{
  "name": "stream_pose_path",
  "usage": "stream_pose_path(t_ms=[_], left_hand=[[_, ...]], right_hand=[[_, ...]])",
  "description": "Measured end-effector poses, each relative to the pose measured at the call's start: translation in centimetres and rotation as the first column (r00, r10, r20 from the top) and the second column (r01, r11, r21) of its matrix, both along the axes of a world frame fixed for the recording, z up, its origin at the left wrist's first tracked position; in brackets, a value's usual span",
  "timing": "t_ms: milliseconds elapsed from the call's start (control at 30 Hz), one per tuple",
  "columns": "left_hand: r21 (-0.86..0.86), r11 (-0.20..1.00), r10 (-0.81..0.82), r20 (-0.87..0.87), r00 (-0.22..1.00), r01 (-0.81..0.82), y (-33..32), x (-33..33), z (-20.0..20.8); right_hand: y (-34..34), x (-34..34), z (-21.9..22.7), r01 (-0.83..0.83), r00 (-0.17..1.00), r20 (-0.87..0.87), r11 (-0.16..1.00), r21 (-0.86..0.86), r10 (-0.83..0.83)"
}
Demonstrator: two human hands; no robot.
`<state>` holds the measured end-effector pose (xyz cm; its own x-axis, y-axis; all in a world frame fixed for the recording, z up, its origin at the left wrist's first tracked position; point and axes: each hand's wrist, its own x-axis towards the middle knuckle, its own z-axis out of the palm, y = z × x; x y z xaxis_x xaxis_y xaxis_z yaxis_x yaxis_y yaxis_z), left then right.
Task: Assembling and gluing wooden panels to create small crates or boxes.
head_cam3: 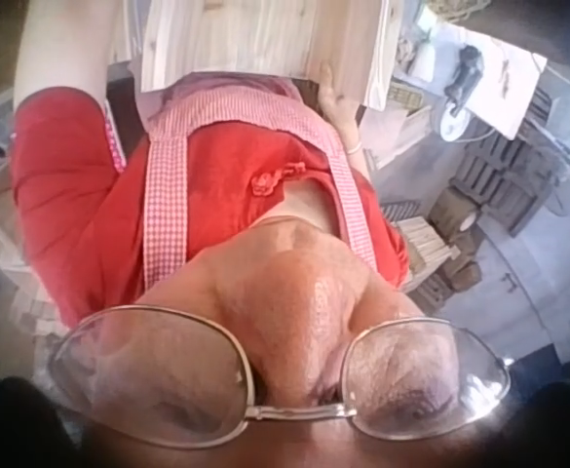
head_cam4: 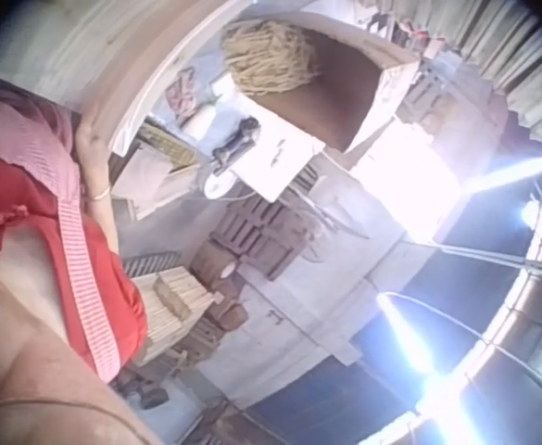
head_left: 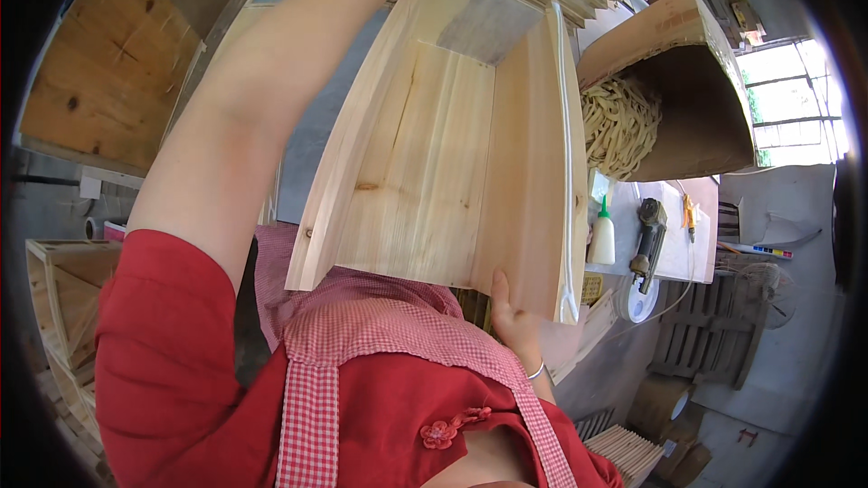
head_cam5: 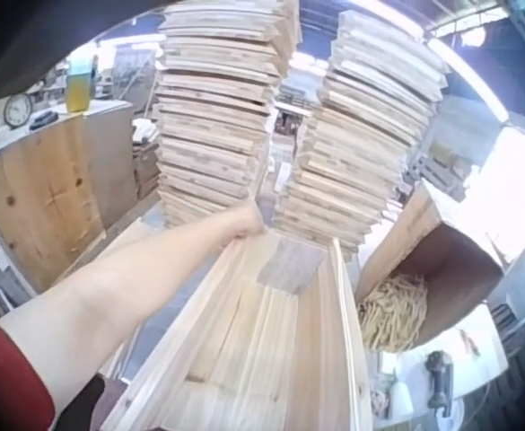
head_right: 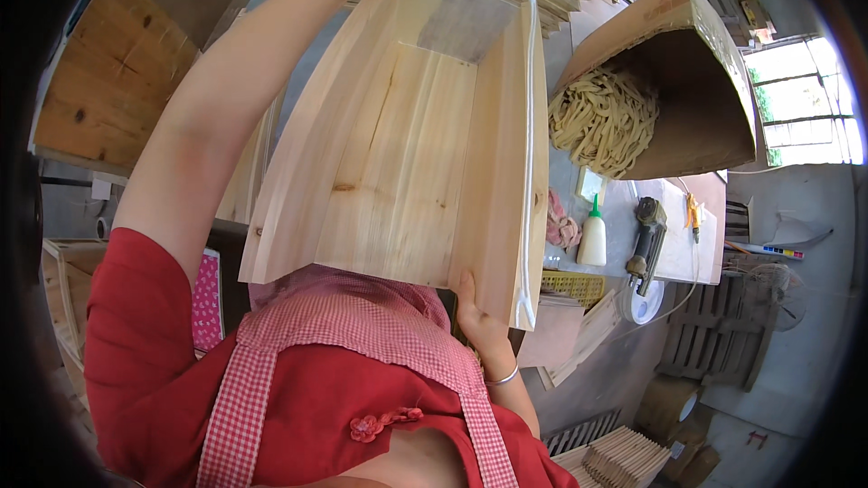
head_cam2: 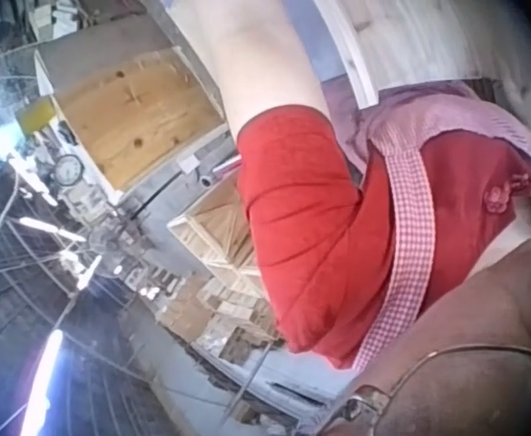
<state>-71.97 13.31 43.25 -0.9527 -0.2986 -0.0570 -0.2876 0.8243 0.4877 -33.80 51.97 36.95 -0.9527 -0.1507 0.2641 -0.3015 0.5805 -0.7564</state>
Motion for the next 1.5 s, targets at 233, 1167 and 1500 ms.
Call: stream_pose_path(t_ms=[233,1167,1500], left_hand=[[-0.21,0.97,-0.191,-0.36,0.913,0.12,-1.3,0.0,-1.4],[-0.542,0.808,-0.207,0.109,0.972,0.232,-2.4,-5.3,-4.1],[0.921,0.083,-0.35,-0.331,0.876,0.381,-5.5,16.6,0.2]], right_hand=[[-0.5,0.0,1.3,-0.007,0.999,0.047,1.0,0.016,0.006],[-0.1,-0.3,1.1,-0.034,0.996,0.082,0.994,0.107,0.026],[6.8,-6.1,5.6,-0.199,0.834,0.496,0.97,-0.14,0.242]])
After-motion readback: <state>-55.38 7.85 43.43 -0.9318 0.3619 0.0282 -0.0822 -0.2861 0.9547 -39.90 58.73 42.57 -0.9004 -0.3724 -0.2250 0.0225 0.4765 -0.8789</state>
